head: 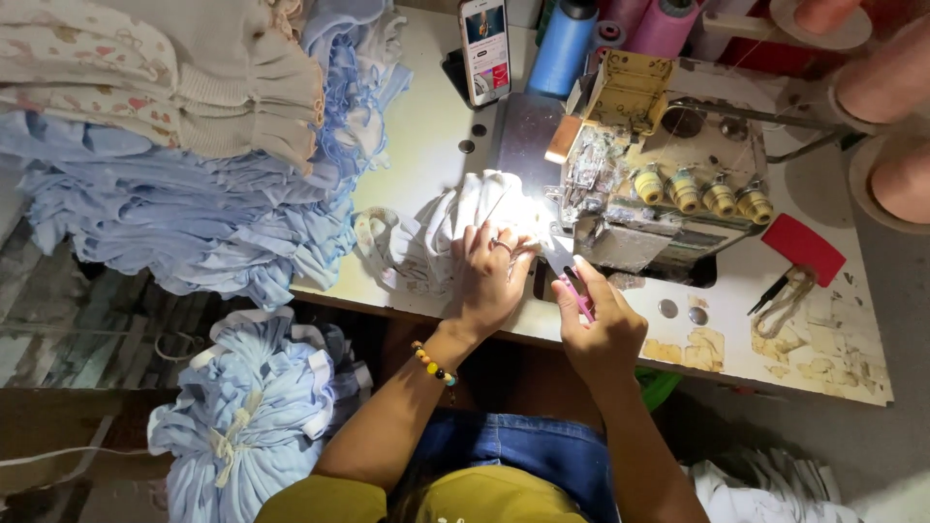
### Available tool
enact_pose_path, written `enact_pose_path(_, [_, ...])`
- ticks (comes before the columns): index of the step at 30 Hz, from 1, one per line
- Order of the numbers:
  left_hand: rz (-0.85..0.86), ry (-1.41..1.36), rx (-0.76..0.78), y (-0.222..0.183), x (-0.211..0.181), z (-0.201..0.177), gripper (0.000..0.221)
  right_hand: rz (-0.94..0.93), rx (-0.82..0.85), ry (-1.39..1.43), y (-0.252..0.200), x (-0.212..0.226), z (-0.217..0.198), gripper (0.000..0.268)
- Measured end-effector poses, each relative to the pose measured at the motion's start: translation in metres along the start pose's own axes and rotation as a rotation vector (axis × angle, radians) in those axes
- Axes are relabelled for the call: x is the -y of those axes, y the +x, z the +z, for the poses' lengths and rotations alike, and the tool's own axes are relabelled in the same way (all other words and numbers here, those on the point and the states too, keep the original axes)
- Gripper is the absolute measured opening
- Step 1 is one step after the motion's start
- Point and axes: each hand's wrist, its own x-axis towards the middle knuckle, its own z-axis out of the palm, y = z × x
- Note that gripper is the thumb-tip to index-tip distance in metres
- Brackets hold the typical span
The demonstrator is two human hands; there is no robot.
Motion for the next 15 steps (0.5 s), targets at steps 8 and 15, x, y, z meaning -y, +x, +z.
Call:
enact_pose_path(8, [0.002, 0.019, -0.031, 0.000, -0.002, 0.001, 0.018, -0.006, -0.055, 0.028, -0.002, 0.005, 0.005, 0.036])
enact_pose_path(15, [0.032, 0.006, -0.036, -0.003, 0.002, 0.005, 0.017, 0.023, -0.118, 0.014, -0.008, -0.017, -0.002, 0.033])
